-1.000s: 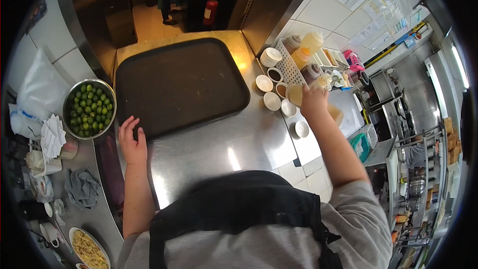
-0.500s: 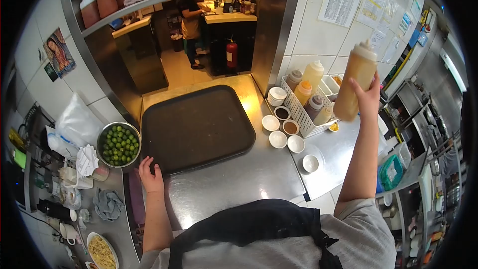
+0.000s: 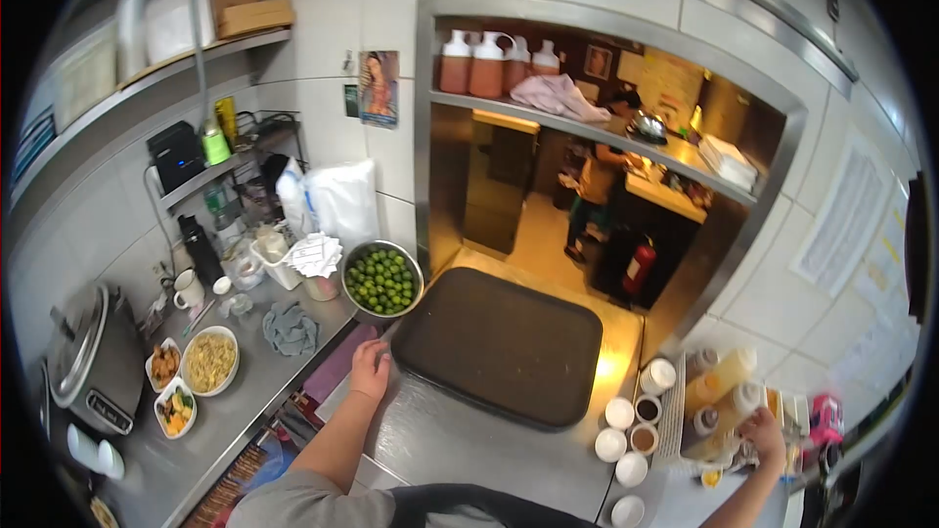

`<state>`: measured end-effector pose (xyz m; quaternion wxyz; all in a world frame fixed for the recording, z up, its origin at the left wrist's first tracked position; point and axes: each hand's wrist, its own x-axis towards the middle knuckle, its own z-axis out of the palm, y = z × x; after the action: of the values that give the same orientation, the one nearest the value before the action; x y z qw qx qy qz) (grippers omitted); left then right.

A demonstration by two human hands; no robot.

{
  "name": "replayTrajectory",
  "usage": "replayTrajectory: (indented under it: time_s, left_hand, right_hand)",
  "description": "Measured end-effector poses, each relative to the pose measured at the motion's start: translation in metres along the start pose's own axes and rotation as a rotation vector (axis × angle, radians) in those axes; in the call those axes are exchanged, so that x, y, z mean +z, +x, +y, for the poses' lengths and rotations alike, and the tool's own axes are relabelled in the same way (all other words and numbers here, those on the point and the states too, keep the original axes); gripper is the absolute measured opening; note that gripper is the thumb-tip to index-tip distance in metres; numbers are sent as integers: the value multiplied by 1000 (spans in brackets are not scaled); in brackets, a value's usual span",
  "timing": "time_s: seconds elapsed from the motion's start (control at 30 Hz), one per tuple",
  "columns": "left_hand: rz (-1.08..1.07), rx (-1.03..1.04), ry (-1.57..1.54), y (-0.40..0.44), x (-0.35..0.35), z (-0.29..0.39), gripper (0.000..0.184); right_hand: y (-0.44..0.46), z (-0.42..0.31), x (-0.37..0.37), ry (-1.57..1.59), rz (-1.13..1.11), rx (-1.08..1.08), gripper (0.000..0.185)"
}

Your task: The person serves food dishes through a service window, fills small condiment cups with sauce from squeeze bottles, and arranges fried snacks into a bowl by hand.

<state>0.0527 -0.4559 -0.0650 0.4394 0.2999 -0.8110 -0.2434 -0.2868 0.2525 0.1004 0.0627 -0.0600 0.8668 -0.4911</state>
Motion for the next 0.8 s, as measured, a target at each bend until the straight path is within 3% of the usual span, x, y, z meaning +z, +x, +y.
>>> replayTrajectory:
  time_s: [0.07, 0.13, 0.17, 0.3, 0.8]
  left_hand:
    - [-5, -23, -1, 0, 4, 6, 27]
    - [-26, 1, 35, -1, 4, 10, 26]
    - [-22, -2, 42, -3, 3, 10, 26]
    - [-6, -30, 87, -3, 9, 3, 26]
    - [26, -59, 135, -4, 10, 2, 26]
  right_hand:
    - [23, -4, -12, -84, 8, 5, 26]
    - [51, 1, -4, -474, 215, -56, 17]
    - [78, 29, 1, -541, 288, -182, 23]
    - [101, 53, 41, -772, 336, -132, 22]
    - [103, 55, 58, -862, 379, -79, 22]
